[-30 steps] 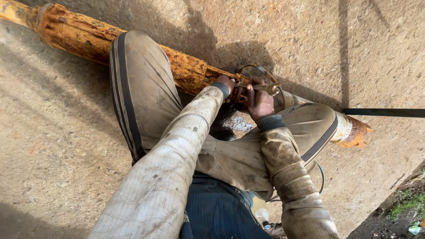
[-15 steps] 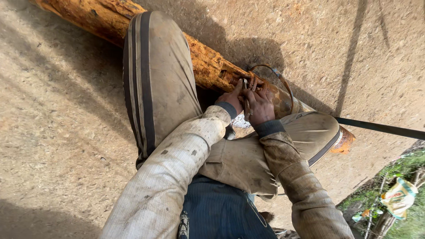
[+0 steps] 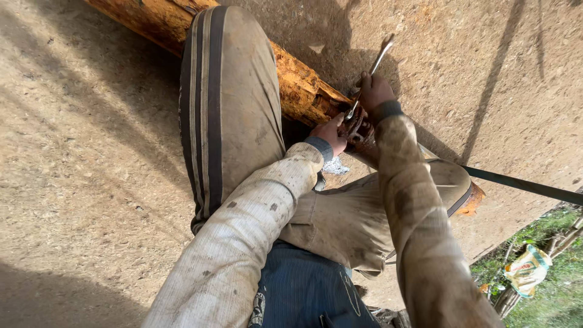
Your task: The person sits on the ground with a rusty screw-jack prop across their lap and uses wrenches to loosen and turn the nut and collar on the prop's threaded mechanism, repositioning the wrenches repeatedly while working the fitting by hand.
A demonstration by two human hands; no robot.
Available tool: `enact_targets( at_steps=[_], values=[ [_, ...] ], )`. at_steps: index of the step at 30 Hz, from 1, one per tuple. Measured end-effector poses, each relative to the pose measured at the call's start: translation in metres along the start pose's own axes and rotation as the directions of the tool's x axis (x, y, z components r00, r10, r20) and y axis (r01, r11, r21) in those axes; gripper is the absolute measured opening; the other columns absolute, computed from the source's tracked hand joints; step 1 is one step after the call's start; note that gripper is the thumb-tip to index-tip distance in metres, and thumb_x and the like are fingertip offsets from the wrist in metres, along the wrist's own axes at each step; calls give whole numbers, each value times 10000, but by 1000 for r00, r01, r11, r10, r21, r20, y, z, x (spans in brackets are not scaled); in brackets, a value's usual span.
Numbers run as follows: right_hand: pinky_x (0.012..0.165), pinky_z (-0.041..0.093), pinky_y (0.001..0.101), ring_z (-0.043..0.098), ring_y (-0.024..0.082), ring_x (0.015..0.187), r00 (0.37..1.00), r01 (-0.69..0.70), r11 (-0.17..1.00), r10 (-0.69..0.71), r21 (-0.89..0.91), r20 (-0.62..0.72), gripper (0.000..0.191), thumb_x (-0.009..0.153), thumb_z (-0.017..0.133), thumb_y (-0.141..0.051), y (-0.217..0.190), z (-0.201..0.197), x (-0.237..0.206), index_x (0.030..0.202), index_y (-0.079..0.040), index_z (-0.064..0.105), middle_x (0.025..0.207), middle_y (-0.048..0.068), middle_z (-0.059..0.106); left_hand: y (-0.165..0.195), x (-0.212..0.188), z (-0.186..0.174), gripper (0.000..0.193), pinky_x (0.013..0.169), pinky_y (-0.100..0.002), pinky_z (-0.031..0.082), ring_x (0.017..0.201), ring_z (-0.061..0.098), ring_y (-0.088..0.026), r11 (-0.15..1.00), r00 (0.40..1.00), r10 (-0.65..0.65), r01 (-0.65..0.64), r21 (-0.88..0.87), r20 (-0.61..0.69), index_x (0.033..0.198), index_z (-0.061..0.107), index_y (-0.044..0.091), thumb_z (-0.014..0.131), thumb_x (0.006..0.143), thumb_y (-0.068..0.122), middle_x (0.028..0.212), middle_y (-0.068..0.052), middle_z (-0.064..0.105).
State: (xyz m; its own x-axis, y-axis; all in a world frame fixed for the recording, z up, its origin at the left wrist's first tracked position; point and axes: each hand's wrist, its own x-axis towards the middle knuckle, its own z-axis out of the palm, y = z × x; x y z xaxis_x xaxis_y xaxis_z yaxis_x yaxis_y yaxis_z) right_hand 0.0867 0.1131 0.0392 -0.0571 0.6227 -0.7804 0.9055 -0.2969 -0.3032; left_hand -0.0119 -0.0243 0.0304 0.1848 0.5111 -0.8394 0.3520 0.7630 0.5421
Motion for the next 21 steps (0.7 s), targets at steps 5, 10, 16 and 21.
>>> enact_targets(
  at_steps=[5,10,16,21],
  values=[
    [703,569,355,616,192,731,1000,-6,840,-1,542,12,431,1097,465,-393,-2,-8,38,1048,-22,678,861,72,682,16,-8,-5,873,1041,-421,527,1144,686,-353,993,996,-77,74,-93,-36,1627,208,131,636,870,212,1302,-213,659],
    [415,403,278,420,82,470,916,230,451,199,862,-348,489,1060,514,-525,22,-31,24,952,-75,672,656,-30,521,18,20,3,577,977,-478,555,1086,723,-386,984,985,-137,123,-131,-108,1555,441,101,522,1028,321,1242,-223,722],
    [436,374,250,429,66,496,861,500,449,-162,740,-483,449,1156,433,-494,83,-57,-90,1003,-105,596,679,-27,499,40,55,0,549,928,-481,556,1049,688,-376,962,998,7,12,272,-70,1425,494,3,657,927,166,1177,-258,700],
    [424,392,236,458,63,494,837,495,501,-56,710,-545,463,1142,407,-482,142,-18,-142,979,-85,580,712,-27,532,53,51,-7,352,697,-487,601,858,743,-338,916,984,-151,105,388,91,1208,688,-34,556,1050,252,1051,-222,724]
  ],
)
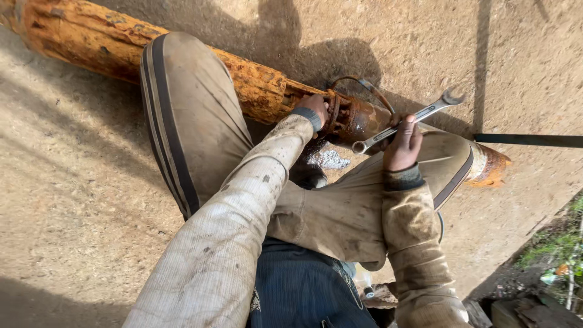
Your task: The person sits on the ground with a rusty screw-jack prop across their lap and uses wrenches to loosen and turn the nut and collar on the prop's threaded mechanism, repositioning the wrenches repeatedly while working the fitting by hand.
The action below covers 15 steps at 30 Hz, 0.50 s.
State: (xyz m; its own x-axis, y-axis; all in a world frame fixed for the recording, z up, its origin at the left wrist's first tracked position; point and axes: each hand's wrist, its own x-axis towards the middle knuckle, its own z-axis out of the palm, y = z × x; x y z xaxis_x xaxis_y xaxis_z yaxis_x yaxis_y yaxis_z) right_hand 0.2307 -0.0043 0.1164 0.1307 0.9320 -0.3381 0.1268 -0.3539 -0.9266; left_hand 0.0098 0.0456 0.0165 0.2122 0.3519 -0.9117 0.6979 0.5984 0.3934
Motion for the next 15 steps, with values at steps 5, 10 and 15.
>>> enact_targets(
  at_steps=[5,10,15],
  values=[
    [475,414,245,481,75,536,1000,9,997,-11,-83,-27,431,1185,421,-433,31,-1,11,1040,-67,596,720,-3,545,5,-6,1,498,592,-460,597,753,746,-344,985,986,-157,161,-65,55,1288,583,-30,435,1091,402,1033,-229,704],
    [575,524,370,649,173,676,957,191,917,-96,-349,272,339,1136,410,-340,33,22,24,1262,-46,521,828,90,675,-25,-7,22,433,820,-472,575,960,714,-373,975,964,27,-84,-204,-264,1401,548,80,497,1013,267,1192,-241,705],
    [867,481,520,614,381,952,839,496,606,-151,-622,522,342,1120,493,-277,37,53,11,1348,-24,522,1133,154,705,-51,-41,47,691,981,-499,546,1095,688,-440,982,900,126,-173,-78,-417,1609,355,270,547,948,210,1228,-270,706]
  ],
)
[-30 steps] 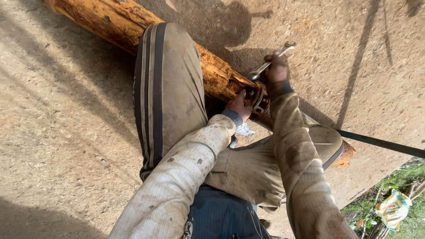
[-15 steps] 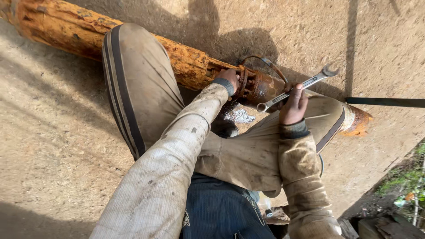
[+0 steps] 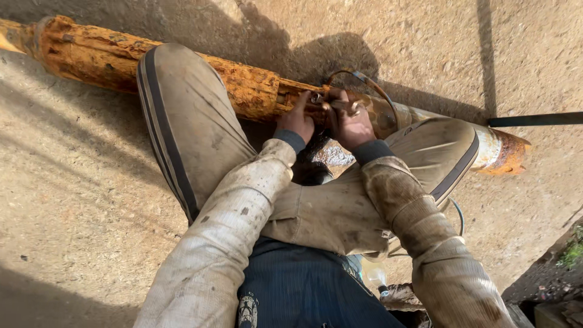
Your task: The person sits on the ground with a rusty screw-jack prop across their lap and uses wrenches to loosen and turn the nut and collar on the prop's threaded mechanism, repositioning the wrenches repeatedly while working the fitting by hand.
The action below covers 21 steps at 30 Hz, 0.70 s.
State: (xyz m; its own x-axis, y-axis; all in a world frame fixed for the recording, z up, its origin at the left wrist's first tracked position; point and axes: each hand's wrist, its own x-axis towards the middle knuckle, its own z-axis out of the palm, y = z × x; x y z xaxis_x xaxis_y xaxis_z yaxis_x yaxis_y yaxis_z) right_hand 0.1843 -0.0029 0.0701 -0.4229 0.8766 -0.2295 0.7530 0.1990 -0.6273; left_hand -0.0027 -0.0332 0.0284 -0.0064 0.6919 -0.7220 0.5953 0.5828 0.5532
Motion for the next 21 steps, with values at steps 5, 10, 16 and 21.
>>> enact_targets(
  at_steps=[5,10,16,21],
  values=[
    [974,448,478,611,314,1099,976,136,967,-93,-214,196,371,896,622,-196,-34,-3,14,1259,-124,601,1150,104,682,10,-14,-4,897,987,-507,526,1099,659,-452,992,974,-123,116,51,189,1615,180,380,681,873,319,1206,-259,680],
    [978,439,480,598,319,1022,960,120,947,-35,-299,277,339,888,682,-225,-60,0,27,1188,-90,601,1040,102,671,-2,5,-1,1005,944,-480,589,1058,731,-396,980,930,-90,147,-135,357,1650,90,406,654,827,289,1169,-206,755],
    [671,546,507,659,379,731,967,-51,965,112,-258,230,313,1133,490,-276,-17,27,78,1277,-16,592,935,230,649,-12,12,4,952,1051,-459,497,1194,636,-393,979,976,23,22,-202,219,1627,210,271,717,823,213,1373,-221,629],
    [707,560,475,661,296,718,719,-673,740,656,-7,228,544,1126,405,-469,7,19,167,1065,0,674,854,188,705,4,6,-3,849,997,-431,552,1096,721,-317,906,960,-116,208,-368,256,1619,258,214,626,854,225,1275,-168,705]
  ],
)
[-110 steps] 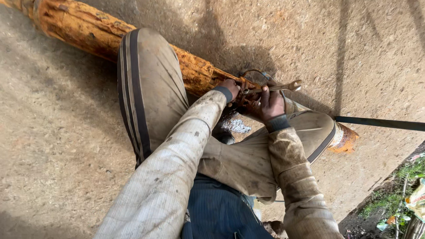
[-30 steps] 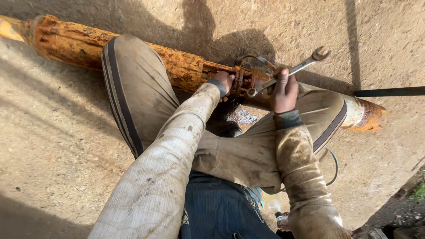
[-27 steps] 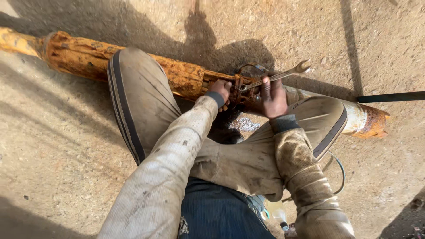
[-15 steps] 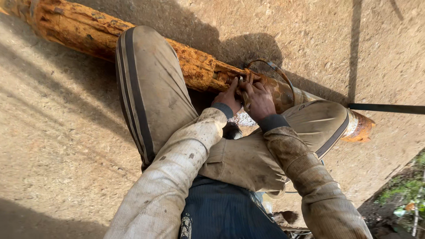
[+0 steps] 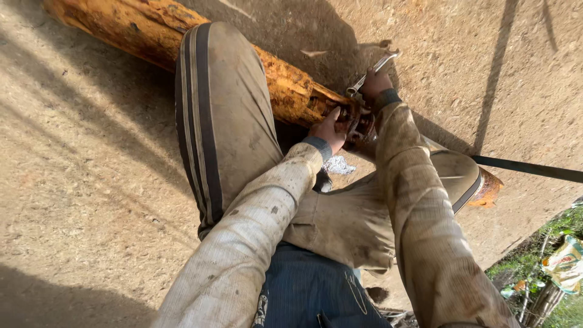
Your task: The person sits on the ground with a rusty screw-jack prop across their lap and uses wrenches to loosen and turn the nut and collar on the prop's threaded mechanism, repositioning the wrenches repeatedly while working the fitting by hand.
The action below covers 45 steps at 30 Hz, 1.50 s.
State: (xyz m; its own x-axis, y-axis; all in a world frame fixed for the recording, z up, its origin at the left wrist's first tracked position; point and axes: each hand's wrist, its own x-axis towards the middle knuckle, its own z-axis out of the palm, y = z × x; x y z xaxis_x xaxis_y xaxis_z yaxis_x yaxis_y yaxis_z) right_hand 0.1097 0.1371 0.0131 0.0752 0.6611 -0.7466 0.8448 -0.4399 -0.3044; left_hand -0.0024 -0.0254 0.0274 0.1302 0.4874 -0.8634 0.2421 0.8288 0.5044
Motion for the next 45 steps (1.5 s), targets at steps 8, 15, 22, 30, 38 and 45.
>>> enact_targets(
  at_steps=[8,15,22,30,38,45],
  values=[
    [578,557,356,646,203,618,934,347,931,-330,116,-140,475,1170,322,-369,37,-32,-58,1092,2,609,793,145,677,12,36,7,476,966,-501,542,1111,667,-401,984,985,98,-75,160,-141,1424,559,88,564,1015,332,1284,-201,668],
    [476,467,351,562,246,553,933,82,765,-284,639,220,489,1021,414,-46,110,-52,-152,1499,-8,509,929,270,686,22,48,17,411,930,-495,571,1028,715,-384,978,991,-21,47,202,-132,1233,679,34,485,1050,346,1132,-229,730],
    [795,627,442,741,364,898,924,-121,106,-351,987,151,464,853,460,48,125,-41,-194,1292,57,610,1186,268,723,31,47,7,501,763,-499,601,902,709,-404,943,989,29,20,333,-142,1274,548,-45,542,987,365,1042,-297,654],
    [810,659,422,761,301,934,955,118,249,-293,961,-42,247,981,539,74,122,-33,-187,1205,12,622,1147,247,729,40,52,11,592,779,-473,633,861,776,-334,894,977,-206,207,396,-46,1127,792,-19,438,1073,453,989,-215,795],
    [657,549,268,677,116,757,902,428,522,-298,738,-312,166,1074,655,-105,110,-42,-184,1166,24,704,941,93,754,44,58,23,520,562,-518,605,561,684,-326,853,936,68,125,506,-346,844,760,20,557,949,486,650,-143,679],
    [619,521,260,662,97,709,871,480,706,-315,521,-377,215,1068,712,-180,105,-48,-188,1064,28,768,798,50,729,56,53,19,608,571,-427,603,507,684,-246,837,960,-205,274,474,-192,733,700,57,517,1020,561,579,-100,672]
  ],
)
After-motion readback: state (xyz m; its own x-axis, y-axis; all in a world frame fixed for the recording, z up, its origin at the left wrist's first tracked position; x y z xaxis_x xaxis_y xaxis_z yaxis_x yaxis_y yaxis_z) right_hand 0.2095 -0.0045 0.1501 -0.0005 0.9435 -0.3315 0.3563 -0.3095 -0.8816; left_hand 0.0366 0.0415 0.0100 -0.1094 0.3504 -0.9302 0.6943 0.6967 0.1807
